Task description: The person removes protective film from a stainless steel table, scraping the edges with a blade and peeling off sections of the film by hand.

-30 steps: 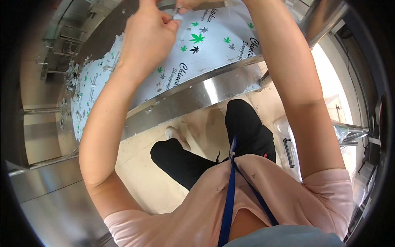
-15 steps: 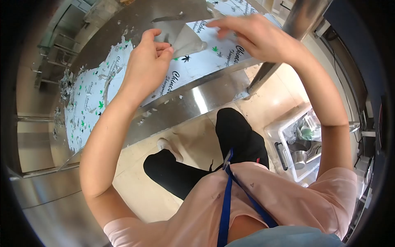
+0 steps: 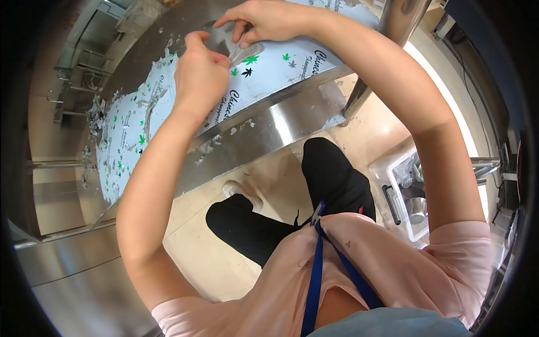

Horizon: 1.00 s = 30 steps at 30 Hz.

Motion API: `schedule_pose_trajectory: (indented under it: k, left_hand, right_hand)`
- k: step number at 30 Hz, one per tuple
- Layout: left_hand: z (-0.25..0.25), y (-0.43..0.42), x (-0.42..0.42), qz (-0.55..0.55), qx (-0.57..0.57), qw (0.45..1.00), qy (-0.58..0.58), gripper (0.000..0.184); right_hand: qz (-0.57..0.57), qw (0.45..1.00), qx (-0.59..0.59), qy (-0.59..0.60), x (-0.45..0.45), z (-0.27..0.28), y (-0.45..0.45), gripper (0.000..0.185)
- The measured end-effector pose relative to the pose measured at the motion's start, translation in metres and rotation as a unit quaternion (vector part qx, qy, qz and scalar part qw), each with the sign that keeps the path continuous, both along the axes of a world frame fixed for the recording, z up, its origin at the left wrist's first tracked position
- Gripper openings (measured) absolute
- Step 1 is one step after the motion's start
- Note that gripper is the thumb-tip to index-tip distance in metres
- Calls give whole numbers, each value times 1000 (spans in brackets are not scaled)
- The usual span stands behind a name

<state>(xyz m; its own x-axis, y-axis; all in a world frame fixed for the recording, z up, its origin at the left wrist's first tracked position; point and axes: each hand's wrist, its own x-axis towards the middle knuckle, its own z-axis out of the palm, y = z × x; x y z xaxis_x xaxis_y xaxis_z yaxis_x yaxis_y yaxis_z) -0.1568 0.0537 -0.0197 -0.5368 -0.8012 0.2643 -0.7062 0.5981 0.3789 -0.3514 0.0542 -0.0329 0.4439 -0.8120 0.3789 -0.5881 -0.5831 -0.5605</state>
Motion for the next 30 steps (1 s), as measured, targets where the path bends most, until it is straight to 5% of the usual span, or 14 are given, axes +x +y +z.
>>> schedule_pose_trajectory:
  k: [25, 30]
  left_hand:
    - [7, 24, -2, -43, -32, 998, 23, 39]
    - [24, -13, 14, -32, -97, 994, 37, 35]
  right_hand:
    - [2, 1000, 3, 24, -8, 23, 21, 45]
    - [-61, 990, -78, -97, -17, 20, 13, 39]
